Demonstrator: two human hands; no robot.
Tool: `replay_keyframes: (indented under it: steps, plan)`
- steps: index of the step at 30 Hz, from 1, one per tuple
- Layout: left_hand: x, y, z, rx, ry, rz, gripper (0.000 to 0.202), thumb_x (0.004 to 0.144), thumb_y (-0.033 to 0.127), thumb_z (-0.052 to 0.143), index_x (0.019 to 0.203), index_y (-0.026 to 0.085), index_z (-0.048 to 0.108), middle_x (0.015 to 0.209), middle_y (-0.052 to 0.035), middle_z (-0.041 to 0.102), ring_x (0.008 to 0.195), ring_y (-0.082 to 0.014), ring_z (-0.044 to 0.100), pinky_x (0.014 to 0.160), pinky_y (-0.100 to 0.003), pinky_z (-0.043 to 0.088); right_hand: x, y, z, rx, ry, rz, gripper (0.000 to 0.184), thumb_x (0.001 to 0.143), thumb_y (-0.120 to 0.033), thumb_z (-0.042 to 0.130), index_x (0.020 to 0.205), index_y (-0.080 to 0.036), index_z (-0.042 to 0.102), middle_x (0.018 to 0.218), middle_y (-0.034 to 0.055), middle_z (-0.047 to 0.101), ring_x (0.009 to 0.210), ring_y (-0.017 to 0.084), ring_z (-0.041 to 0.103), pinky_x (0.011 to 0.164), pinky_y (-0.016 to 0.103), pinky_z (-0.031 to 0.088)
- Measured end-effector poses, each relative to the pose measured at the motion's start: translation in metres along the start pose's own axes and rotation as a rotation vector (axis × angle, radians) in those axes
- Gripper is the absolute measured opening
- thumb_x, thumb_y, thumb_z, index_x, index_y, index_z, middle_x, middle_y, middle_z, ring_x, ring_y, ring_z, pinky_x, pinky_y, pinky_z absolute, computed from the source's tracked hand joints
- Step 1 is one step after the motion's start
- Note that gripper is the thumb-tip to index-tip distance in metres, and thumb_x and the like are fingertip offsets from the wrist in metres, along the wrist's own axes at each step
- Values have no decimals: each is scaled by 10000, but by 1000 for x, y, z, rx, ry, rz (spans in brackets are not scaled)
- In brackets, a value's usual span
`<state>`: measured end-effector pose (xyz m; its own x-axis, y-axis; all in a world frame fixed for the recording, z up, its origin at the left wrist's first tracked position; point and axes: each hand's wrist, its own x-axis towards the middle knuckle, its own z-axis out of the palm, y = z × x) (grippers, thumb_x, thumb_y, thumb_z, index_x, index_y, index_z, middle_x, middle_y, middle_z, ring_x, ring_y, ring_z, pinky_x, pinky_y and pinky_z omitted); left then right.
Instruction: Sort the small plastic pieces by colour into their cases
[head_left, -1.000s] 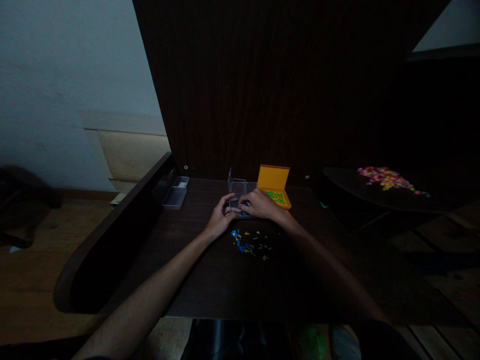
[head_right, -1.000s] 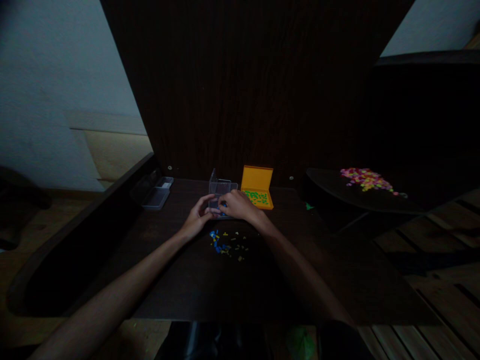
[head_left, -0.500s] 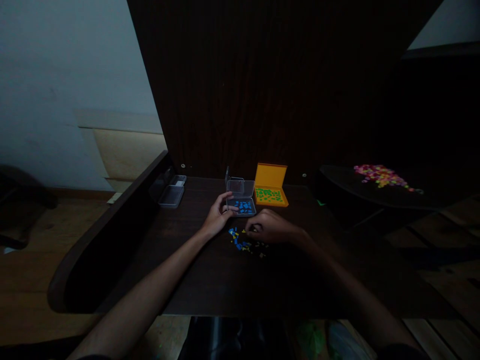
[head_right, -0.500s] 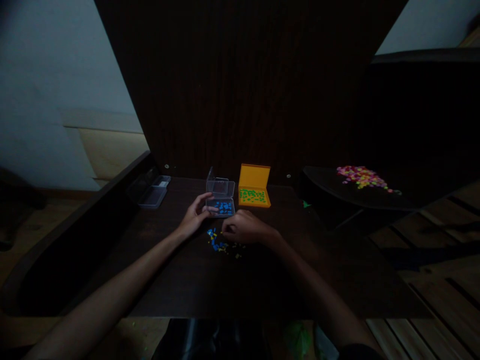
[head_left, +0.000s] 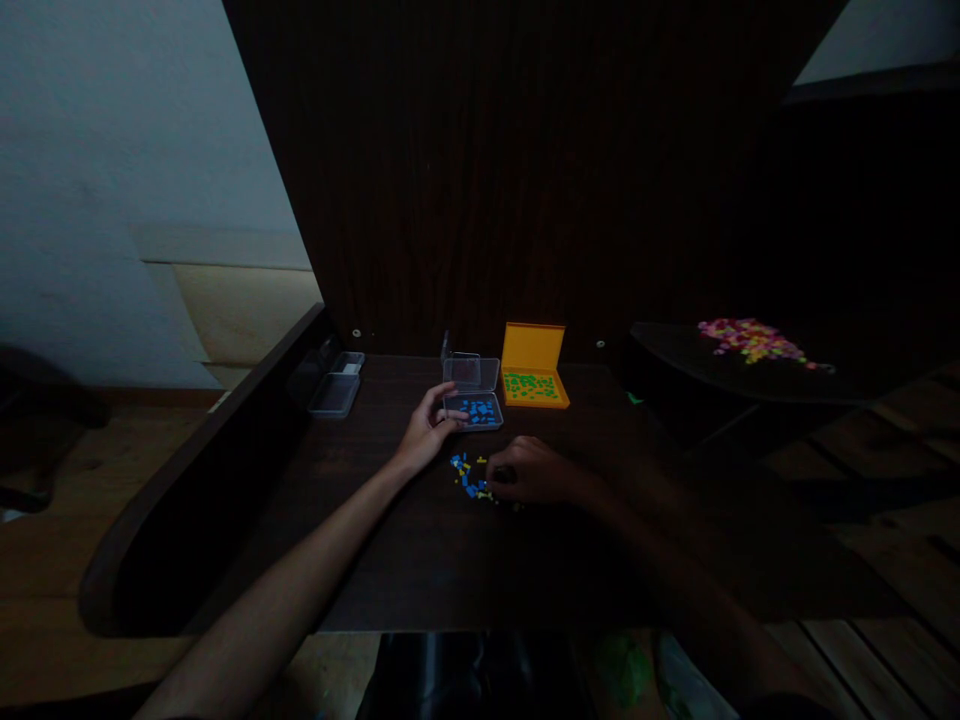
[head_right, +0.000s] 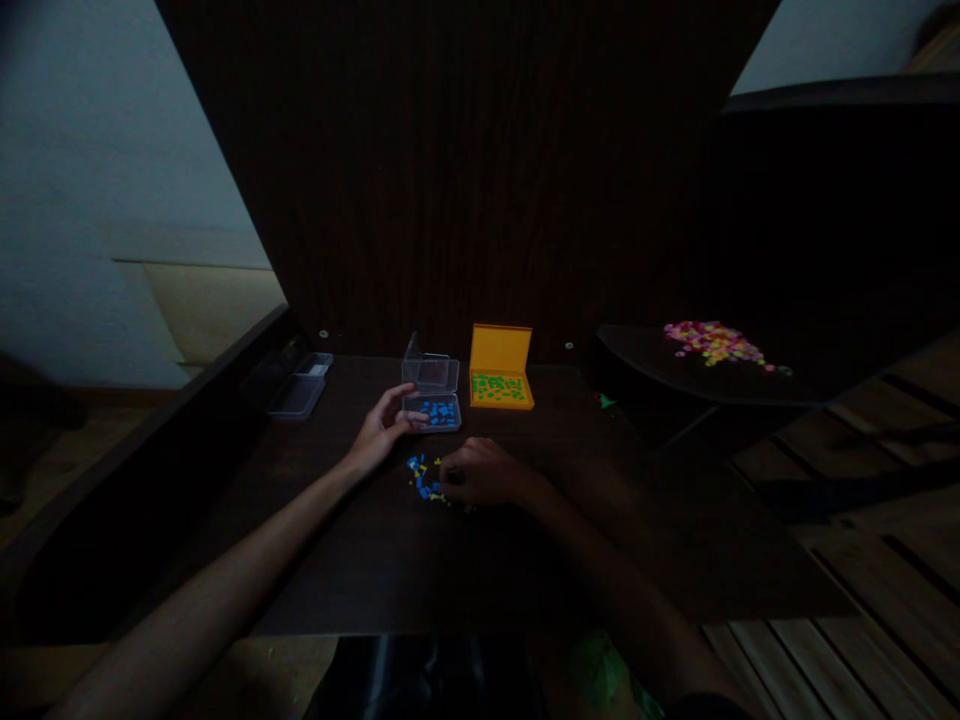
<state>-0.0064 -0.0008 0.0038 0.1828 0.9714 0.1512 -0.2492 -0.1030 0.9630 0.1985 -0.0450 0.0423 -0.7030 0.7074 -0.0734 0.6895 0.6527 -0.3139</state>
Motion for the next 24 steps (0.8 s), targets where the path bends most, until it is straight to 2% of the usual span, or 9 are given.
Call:
replay_keyframes:
  steps: [5,10,16,20,24]
  plan:
    - [0,-1,0,12,-3,-2,571,681,106,631,1229,202,501,1321,-116,515,856,-142,678,782,-288,548,0,1,7,-30,26,24,129,830,-313,630,864,-227,719,811,19,717,779,166,597,670,254,328]
    - [0,1,0,25,4,-5,586,665,88,614,1231,197,506,1311,-117,522,860,-158,679,793,-314,549,1,1,7,17,89,-12,120,833,-281,623,872,-204,707,750,22,695,687,139,578,624,242,318]
    - [0,1,1,30,20,-3,601,647,88,617,1229,200,515,1315,-112,519,859,-155,679,792,-305,545,0,3,-10,339,172,-69,183,881,-309,548,867,-151,639,597,-36,563,514,77,469,527,201,322]
    - [0,0,1,4,7,-7,605,644,67,620,1225,205,523,1314,-108,531,852,-148,682,755,-275,554,2,5,-21,512,226,26,256,845,-411,594,835,-158,633,515,-70,455,451,70,393,452,193,281]
    - [0,-1,1,0,3,-8,612,645,59,619,1230,204,515,1319,-109,522,855,-141,678,766,-273,550,13,11,-29,712,311,115,301,784,-457,651,801,-157,627,534,-52,496,454,75,439,438,193,308]
